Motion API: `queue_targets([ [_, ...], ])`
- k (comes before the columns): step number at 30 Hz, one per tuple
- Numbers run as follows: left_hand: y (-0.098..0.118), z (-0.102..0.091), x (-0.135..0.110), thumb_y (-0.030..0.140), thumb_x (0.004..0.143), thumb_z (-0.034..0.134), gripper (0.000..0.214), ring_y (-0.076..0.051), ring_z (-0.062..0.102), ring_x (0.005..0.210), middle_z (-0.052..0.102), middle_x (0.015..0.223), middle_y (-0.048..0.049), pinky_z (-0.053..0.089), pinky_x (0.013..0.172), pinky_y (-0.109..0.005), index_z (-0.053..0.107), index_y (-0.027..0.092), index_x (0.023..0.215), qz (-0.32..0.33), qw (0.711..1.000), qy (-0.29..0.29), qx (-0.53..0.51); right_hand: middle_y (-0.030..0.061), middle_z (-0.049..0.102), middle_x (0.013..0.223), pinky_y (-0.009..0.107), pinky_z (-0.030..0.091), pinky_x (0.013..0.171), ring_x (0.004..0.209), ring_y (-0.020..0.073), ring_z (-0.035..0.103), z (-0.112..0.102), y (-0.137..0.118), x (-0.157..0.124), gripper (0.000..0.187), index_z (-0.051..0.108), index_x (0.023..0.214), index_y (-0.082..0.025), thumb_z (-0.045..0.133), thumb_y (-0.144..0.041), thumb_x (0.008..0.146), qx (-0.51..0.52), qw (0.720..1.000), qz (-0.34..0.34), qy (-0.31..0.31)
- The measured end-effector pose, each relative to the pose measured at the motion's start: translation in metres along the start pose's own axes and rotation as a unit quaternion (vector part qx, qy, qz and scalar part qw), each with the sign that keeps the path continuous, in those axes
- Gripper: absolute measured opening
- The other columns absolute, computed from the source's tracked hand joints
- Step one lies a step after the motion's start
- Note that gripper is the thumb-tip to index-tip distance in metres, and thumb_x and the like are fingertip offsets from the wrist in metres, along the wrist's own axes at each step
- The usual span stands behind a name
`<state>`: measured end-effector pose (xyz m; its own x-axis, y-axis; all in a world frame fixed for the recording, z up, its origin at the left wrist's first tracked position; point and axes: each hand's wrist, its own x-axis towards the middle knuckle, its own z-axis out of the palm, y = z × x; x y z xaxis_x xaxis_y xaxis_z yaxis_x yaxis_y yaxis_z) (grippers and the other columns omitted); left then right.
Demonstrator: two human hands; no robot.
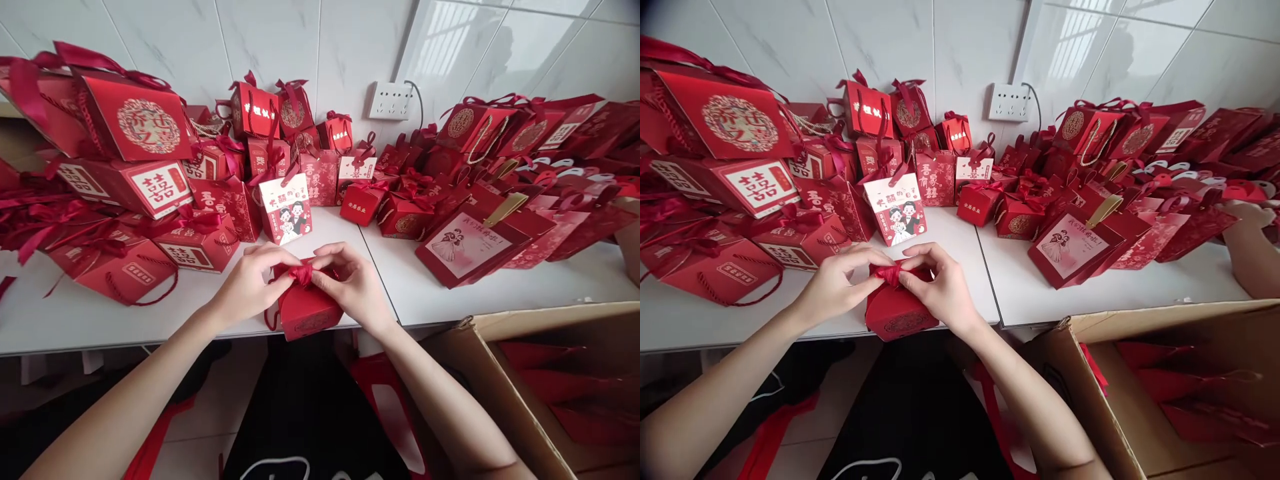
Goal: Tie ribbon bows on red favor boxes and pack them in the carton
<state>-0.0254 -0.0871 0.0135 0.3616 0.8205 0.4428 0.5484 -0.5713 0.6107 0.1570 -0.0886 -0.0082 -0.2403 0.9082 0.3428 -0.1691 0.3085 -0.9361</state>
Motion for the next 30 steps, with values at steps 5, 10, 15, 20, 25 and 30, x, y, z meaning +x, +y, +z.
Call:
queue_targets([
  [5,0.015,0.004,-0.007,0.029,0.08,0.057,0.021,-0.021,0.064,0.088,0.07,0.093,-0.0049,0.048,0.082,-0.032,0.067,0.016,0.092,-0.042,0.999,-0.016,-0.027,0.0004,0.067,0.078,0.027,0.051,0.07,0.073,0.0137,0.064,-0.002,-0.001,-0.003,0.019,0.055,0.093,-0.02,0.066,-0.025,0.078,-0.044,0.999,-0.008,0.019],
  [10,0.016,0.022,-0.011,0.033,0.084,0.058,0.018,-0.02,0.064,0.09,0.073,0.093,-0.0038,0.045,0.088,-0.033,0.068,0.019,0.088,-0.058,0.995,0.074,0.019,0.0008,0.067,0.082,0.026,0.051,0.072,0.077,0.0134,0.065,-0.007,-0.004,-0.002,0.014,0.057,0.093,-0.02,0.062,-0.019,0.08,-0.137,0.99,-0.045,0.0],
  [15,0.01,0.028,-0.01,0.03,0.084,0.059,0.014,-0.019,0.065,0.092,0.073,0.095,-0.0032,0.045,0.092,-0.033,0.069,0.02,0.085,-0.026,0.996,0.086,-0.014,0.0,0.067,0.085,0.026,0.052,0.075,0.08,0.0131,0.066,-0.016,-0.008,0.002,0.014,0.057,0.096,-0.021,0.062,-0.02,0.082,-0.173,0.982,-0.064,-0.037],
  [20,0.007,0.026,-0.007,0.035,0.082,0.062,0.015,-0.021,0.066,0.094,0.073,0.1,-0.0035,0.044,0.095,-0.035,0.069,0.022,0.086,-0.06,0.994,0.07,-0.061,0.0008,0.068,0.086,0.026,0.054,0.075,0.081,0.014,0.067,-0.018,-0.011,0.003,0.015,0.057,0.096,-0.021,0.061,-0.018,0.082,-0.197,0.977,-0.066,-0.049],
  [25,0.005,0.024,-0.006,0.041,0.081,0.062,0.022,-0.022,0.067,0.092,0.073,0.098,-0.0067,0.052,0.079,-0.029,0.066,0.019,0.079,-0.101,0.981,0.051,-0.158,0.0011,0.068,0.086,0.028,0.055,0.075,0.079,0.0138,0.067,-0.015,-0.01,0.003,0.011,0.058,0.093,-0.021,0.06,-0.018,0.082,-0.205,0.975,-0.074,-0.036],
  [30,0.004,0.023,-0.004,0.042,0.081,0.061,0.026,-0.021,0.068,0.089,0.073,0.097,-0.0087,0.054,0.074,-0.027,0.065,0.017,0.079,-0.114,0.968,0.03,-0.223,0.0008,0.068,0.086,0.03,0.056,0.077,0.078,0.014,0.066,-0.017,-0.01,0.004,0.01,0.059,0.092,-0.021,0.061,-0.02,0.083,-0.206,0.975,-0.069,-0.04],
])
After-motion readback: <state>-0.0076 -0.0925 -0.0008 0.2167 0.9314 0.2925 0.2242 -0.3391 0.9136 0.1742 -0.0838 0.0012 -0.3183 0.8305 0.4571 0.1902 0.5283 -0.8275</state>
